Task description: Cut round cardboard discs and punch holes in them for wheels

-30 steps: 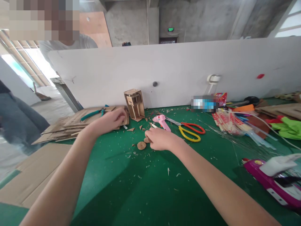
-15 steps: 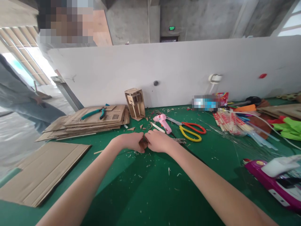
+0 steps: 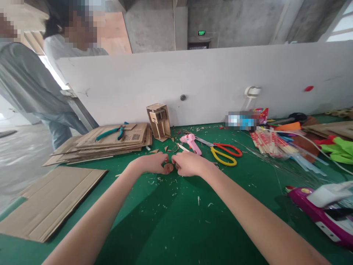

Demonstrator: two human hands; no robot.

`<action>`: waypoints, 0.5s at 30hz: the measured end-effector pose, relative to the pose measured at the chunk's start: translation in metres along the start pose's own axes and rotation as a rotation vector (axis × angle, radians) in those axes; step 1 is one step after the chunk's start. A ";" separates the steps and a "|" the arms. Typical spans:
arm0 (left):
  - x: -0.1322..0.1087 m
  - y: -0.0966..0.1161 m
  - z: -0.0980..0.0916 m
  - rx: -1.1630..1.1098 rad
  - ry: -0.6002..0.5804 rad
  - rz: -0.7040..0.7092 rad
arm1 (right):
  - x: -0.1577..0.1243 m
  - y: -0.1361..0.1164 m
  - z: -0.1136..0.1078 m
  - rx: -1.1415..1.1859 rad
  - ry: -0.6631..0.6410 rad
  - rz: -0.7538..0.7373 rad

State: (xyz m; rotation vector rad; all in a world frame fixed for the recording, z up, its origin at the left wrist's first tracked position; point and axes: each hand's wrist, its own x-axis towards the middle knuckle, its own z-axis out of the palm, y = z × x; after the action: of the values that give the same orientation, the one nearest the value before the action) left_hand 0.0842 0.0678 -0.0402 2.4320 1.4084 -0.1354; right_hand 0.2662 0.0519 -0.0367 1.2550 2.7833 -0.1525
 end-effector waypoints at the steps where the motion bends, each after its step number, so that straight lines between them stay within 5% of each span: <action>1: 0.001 0.000 0.002 -0.011 -0.002 -0.001 | 0.000 0.000 -0.001 0.023 -0.020 0.002; 9: 0.004 -0.011 0.005 -0.140 0.058 0.010 | -0.013 0.002 -0.028 0.188 -0.186 0.054; 12: 0.002 -0.008 0.005 -0.229 0.114 0.036 | -0.025 0.013 -0.044 0.172 -0.248 0.271; 15: 0.000 -0.008 0.007 -0.318 0.156 0.046 | -0.028 0.032 -0.043 0.221 -0.026 0.502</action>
State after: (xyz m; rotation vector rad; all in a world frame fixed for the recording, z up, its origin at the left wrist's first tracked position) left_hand 0.0782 0.0692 -0.0486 2.2458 1.3194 0.2743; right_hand 0.3068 0.0576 0.0077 1.9368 2.3822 -0.4404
